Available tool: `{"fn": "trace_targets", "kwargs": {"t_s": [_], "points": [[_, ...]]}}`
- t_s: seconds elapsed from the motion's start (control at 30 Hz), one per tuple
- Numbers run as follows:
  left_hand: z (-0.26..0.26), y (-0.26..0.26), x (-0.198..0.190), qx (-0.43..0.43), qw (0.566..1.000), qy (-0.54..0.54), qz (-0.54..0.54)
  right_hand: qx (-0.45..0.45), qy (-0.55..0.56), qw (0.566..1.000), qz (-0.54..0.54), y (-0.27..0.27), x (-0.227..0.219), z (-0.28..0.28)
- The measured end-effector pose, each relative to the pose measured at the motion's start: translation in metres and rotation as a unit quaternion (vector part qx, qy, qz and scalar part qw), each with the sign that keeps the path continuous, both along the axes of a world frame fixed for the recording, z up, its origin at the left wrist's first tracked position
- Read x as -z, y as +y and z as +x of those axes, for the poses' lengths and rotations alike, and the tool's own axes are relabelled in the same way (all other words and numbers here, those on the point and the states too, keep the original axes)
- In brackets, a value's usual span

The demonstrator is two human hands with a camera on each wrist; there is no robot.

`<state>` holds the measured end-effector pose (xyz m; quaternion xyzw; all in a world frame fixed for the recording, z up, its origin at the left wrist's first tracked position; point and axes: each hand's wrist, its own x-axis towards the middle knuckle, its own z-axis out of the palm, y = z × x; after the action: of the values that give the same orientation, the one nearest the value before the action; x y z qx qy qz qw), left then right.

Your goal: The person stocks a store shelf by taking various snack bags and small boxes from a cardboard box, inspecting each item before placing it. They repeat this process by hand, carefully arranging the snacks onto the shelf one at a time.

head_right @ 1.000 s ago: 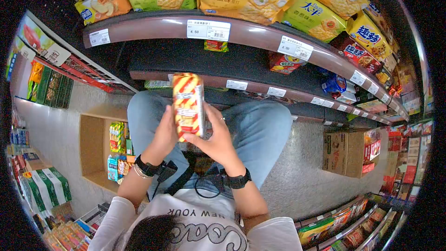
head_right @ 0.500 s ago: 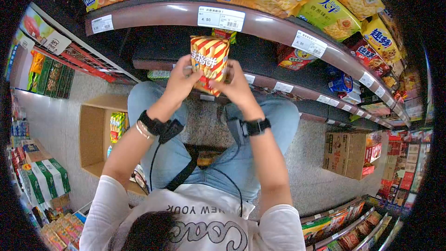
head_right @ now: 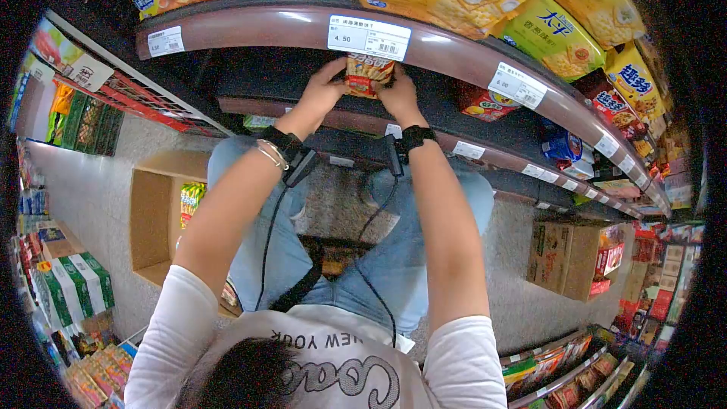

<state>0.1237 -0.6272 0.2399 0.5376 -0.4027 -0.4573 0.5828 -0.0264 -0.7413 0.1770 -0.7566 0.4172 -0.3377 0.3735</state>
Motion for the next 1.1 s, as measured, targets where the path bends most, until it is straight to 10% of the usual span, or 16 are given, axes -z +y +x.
{"fn": "trace_targets", "kwargs": {"t_s": [0.43, 0.63, 0.83, 1.1], "points": [[0.002, -0.01, 0.031, -0.112, 0.991, -0.073, -0.01, 0.072, -0.065, 0.995, -0.015, 0.023, -0.015, 0.003], [0.027, 0.036, -0.017, -0.154, 0.974, -0.168, 0.002, 0.185, -0.046, 0.981, -0.041, 0.072, -0.069, 0.006], [0.066, 0.147, -0.073, -0.137, 0.987, -0.078, 0.019, -0.077, -0.167, 0.979, 0.085, 0.165, -0.117, 0.053], [0.139, 0.321, -0.036, -0.244, 0.954, -0.001, 0.173, -0.352, -0.131, 0.902, 0.212, 0.307, -0.127, 0.148]]}}
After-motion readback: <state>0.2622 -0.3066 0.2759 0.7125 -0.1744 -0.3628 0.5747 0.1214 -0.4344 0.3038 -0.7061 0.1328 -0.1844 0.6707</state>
